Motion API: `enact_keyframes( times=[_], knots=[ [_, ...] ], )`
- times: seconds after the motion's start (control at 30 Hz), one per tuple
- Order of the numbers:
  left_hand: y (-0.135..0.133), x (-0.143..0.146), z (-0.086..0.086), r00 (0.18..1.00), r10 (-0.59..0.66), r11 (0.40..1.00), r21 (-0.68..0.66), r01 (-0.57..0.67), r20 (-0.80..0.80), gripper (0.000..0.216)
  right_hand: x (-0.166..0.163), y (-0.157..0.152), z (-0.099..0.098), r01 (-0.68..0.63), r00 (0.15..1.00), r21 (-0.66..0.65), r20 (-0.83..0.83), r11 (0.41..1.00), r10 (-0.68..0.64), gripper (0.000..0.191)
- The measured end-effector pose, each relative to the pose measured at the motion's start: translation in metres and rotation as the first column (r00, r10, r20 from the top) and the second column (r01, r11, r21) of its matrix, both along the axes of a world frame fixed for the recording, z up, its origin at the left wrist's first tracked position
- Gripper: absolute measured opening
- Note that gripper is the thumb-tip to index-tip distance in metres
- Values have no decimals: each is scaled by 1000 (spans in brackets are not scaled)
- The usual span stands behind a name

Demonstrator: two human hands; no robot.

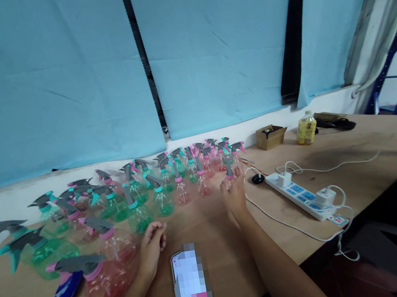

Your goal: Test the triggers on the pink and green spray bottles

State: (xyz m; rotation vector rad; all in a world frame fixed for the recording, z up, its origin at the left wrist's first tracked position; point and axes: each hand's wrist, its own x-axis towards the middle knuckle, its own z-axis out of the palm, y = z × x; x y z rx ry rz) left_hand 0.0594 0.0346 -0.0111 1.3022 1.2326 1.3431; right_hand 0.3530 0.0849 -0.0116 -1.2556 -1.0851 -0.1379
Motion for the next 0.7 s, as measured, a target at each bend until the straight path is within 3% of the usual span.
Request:
enact_keyframes(
  times=[0.27,0.4,0.5,0.7],
  knots=[
    [0,1,0,1000,-4,1000,-24,4,16,26,-10,-6,6,-261,952,-60,-182,964,246,59],
    [-1,2,1,1000,5,1000,-13,-5,16,28,-25,-15,11,-489,863,-93,-197,867,466,56],
    [-3,2,3,1000,18,1000,-17,-18,17,27,-34,-19,14,-629,774,-99,-171,771,609,42],
    [-2,2,2,1000,19,1000,-17,-18,13,27,-37,-21,18,-674,738,-25,-47,738,673,14]
  ],
)
